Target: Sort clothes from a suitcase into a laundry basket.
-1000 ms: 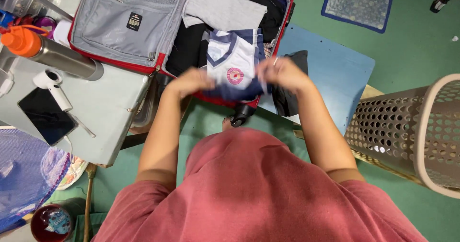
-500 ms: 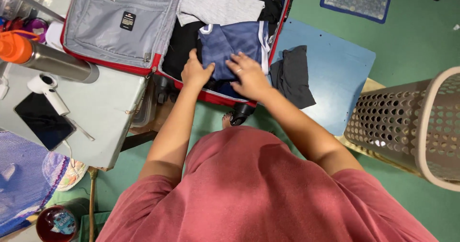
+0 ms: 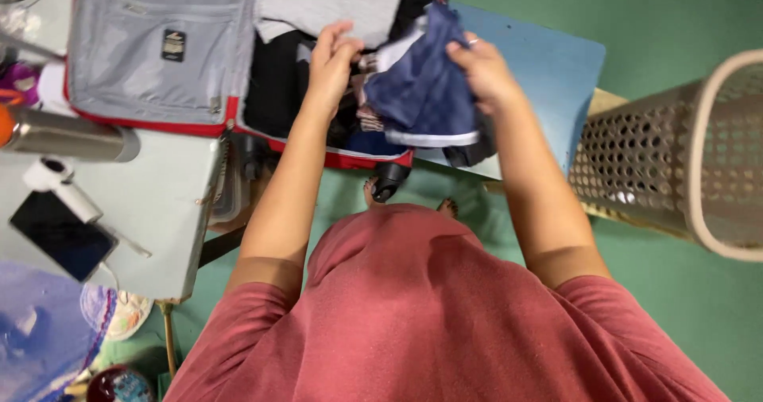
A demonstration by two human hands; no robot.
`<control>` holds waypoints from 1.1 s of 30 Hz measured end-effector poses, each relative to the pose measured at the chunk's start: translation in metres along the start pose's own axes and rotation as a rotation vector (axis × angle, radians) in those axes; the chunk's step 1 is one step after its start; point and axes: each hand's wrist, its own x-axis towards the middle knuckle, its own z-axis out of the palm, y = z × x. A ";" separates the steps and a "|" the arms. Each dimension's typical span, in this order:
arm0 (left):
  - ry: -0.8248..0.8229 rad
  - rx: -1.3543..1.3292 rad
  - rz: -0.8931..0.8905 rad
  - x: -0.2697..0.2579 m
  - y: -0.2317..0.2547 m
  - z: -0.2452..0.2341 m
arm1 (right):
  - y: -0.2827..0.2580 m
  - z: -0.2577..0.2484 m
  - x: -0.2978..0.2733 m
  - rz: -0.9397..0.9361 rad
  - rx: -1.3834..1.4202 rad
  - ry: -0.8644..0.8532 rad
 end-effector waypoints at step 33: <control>0.305 1.093 -0.061 -0.074 -0.044 0.080 | 0.089 -0.002 -0.018 -0.238 -1.048 0.080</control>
